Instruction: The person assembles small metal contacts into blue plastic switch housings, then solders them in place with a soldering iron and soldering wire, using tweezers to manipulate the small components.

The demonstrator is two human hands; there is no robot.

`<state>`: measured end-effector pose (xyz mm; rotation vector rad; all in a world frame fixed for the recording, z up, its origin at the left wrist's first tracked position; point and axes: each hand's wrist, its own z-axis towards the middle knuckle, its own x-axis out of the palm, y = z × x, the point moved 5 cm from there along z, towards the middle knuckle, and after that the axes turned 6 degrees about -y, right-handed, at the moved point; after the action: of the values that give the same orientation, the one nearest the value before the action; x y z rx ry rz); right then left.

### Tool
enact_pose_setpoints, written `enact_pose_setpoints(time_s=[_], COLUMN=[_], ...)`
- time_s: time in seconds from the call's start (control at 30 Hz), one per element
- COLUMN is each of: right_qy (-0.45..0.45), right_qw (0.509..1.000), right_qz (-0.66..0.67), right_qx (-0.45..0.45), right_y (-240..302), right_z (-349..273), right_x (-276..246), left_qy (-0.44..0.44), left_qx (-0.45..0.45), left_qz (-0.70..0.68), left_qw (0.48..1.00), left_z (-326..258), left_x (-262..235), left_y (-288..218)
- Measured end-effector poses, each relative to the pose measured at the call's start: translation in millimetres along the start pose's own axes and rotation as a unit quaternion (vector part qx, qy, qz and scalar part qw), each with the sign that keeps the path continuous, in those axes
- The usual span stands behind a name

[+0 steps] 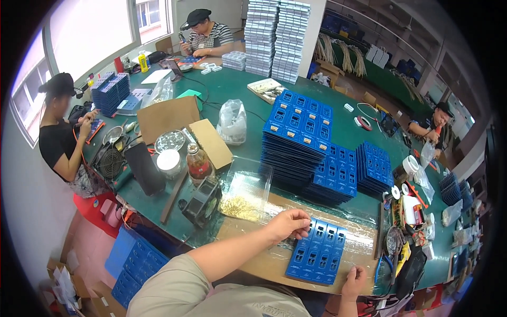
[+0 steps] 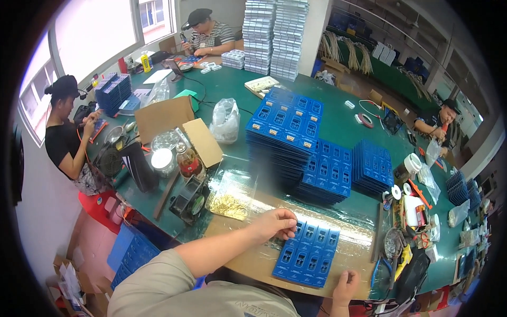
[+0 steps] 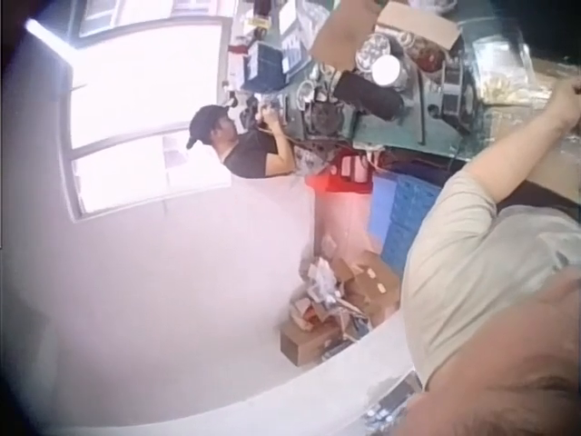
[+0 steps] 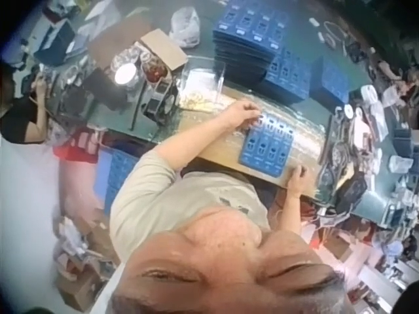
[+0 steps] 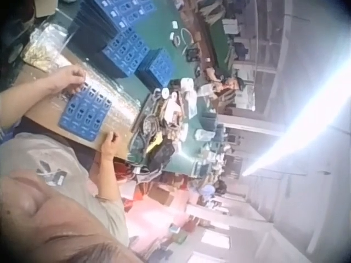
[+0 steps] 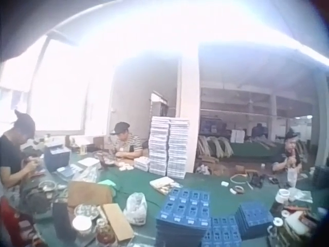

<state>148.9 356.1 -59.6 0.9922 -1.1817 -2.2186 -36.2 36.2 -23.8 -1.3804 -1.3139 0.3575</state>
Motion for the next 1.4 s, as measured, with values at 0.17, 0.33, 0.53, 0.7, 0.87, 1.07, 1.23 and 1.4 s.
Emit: enact_pose_setpoints(time_s=[0.17,0.33,0.53,0.7,0.87,1.07,1.23,1.4], right_qy=[0.004,0.000,0.006,0.001,0.010,-0.012,0.010,-0.006], right_qw=[0.997,0.997,0.994,0.999,0.992,0.994,0.997,0.999], right_qz=[0.005,-0.058,0.029,0.006,0.080,0.052,0.028,0.043], right_qx=[0.077,0.050,0.101,0.053,0.101,0.093,0.076,0.032], right_y=[-8.3,5.5,1.6,1.1,-0.5,1.4,17.6,45.7], right_z=[-6.6,-1.3,-1.9,-0.7,-1.0,-15.6,-4.7,5.2], right_x=[-6.3,-9.9,-4.2,-5.6,-2.6,-19.5,2.7,9.8], left_qy=[0.007,0.003,0.030,0.008,-0.016,-0.033,-0.091,-0.091], left_qx=[-0.010,-0.012,0.023,0.045,0.018,0.049,0.031,0.041], left_qz=[-0.029,-0.041,-0.026,0.003,0.035,0.132,0.054,0.019], left_qw=[0.999,0.999,0.999,0.999,0.999,0.990,0.994,0.995], left_z=[2.5,1.6,3.7,1.5,-0.2,-9.9,-3.4,-2.4], left_x=[0.5,4.7,2.8,3.0,2.4,11.9,-11.0,-15.3], left_y=[6.4,0.9,1.1,-7.2,-5.6,-16.6,-9.8,-13.1])
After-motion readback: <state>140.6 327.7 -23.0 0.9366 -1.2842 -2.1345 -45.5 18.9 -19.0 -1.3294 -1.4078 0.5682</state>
